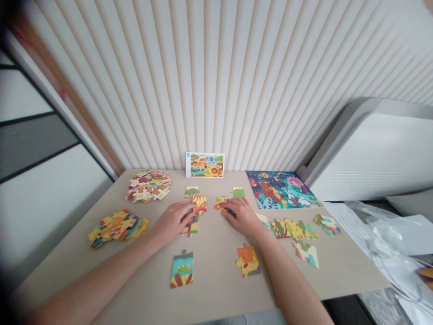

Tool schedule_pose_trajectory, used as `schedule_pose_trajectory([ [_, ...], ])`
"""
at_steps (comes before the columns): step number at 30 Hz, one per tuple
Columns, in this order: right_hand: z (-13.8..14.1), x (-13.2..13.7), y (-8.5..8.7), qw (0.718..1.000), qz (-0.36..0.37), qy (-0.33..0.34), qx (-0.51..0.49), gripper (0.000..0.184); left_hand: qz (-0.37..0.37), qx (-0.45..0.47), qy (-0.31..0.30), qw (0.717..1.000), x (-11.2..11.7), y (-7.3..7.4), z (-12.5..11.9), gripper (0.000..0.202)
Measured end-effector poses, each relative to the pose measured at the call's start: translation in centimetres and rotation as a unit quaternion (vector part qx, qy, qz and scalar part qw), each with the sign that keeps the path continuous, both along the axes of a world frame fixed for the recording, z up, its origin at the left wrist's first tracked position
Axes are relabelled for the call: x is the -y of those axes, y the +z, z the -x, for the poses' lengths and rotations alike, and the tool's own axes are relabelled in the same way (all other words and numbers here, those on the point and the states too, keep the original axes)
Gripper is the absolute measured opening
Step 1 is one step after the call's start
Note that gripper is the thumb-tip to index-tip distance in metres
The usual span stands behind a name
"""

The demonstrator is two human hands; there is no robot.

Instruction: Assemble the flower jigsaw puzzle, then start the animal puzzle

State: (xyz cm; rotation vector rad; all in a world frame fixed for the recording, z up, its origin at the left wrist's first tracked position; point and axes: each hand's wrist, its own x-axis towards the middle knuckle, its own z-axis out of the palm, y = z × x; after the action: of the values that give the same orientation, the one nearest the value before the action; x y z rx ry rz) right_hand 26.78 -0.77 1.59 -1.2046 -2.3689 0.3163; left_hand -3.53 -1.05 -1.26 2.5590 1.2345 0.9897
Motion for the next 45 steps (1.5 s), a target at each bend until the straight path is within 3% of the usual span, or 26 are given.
schedule_pose_trajectory([
  [6,0.8,-0.2,-1.0,0.998,-0.015,-0.062,0.004,0.041,0.014,-0.005,0.008,1.0,-0.1,0.1,-0.1,0.02],
  [16,1.2,0.1,-0.3,0.999,0.006,-0.038,-0.012,0.043,-0.003,-0.037,0.037,0.999,-0.1,0.2,-0.4,0.005],
  [24,2.4,0.7,-0.3,1.0,0.012,0.004,-0.028,0.045,-0.034,-0.113,0.014,0.993,0.4,0.7,-1.0,0.011],
  [31,2.3,0.7,-0.7,0.999,0.004,0.01,-0.032,0.038,-0.058,-0.127,-0.055,0.989,1.0,1.2,-1.3,0.021],
  [38,2.3,0.8,-0.4,0.999,-0.001,0.009,-0.041,0.036,-0.042,-0.086,-0.011,0.995,1.2,1.5,-1.2,0.024],
  [45,2.4,0.8,-0.6,0.999,-0.006,0.001,-0.037,0.035,-0.015,-0.118,-0.022,0.993,1.1,1.2,-0.9,0.028],
])
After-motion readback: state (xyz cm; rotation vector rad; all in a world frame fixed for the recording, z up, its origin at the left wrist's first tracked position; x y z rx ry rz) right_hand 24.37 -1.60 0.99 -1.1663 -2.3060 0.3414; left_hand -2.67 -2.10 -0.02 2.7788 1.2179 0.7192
